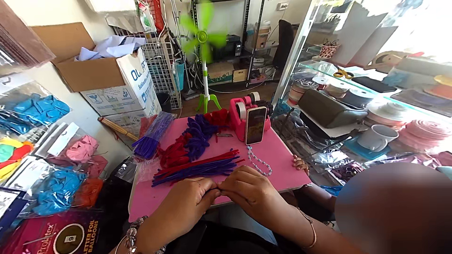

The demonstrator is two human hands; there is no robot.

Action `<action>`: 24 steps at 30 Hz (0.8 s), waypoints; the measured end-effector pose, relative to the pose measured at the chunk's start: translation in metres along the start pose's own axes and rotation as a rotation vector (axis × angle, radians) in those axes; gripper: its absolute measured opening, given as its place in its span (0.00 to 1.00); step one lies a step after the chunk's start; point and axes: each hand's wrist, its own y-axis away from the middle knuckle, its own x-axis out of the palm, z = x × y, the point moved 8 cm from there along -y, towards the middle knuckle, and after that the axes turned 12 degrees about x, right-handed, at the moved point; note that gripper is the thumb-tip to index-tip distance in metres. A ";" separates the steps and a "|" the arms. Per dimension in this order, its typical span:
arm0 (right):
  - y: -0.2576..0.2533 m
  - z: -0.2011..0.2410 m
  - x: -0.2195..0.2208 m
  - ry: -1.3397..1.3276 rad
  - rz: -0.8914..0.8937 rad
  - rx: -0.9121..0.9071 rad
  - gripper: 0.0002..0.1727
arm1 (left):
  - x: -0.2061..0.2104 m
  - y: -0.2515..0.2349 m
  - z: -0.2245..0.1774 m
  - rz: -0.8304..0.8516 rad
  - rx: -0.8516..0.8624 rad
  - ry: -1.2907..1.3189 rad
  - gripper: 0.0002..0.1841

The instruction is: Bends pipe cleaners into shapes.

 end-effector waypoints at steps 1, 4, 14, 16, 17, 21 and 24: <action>0.001 0.003 -0.001 0.064 -0.024 -0.021 0.09 | -0.001 0.000 0.000 -0.012 0.006 -0.006 0.17; 0.003 0.012 -0.002 0.253 -0.112 -0.112 0.07 | -0.002 0.000 0.002 0.003 -0.023 0.031 0.17; 0.003 -0.013 -0.005 0.098 -0.125 0.014 0.11 | -0.039 0.002 0.032 -0.180 -0.266 0.375 0.24; 0.003 -0.017 -0.007 0.071 -0.122 0.043 0.11 | -0.050 0.004 0.037 -0.240 -0.308 0.432 0.26; 0.004 -0.018 -0.007 0.067 -0.123 0.049 0.11 | -0.052 0.005 0.037 -0.243 -0.298 0.452 0.26; 0.004 -0.015 -0.006 0.058 -0.118 0.050 0.10 | -0.044 0.002 0.025 -0.171 -0.208 0.466 0.24; 0.004 -0.013 -0.006 0.061 -0.107 0.045 0.10 | -0.036 0.001 0.022 -0.094 -0.150 0.402 0.20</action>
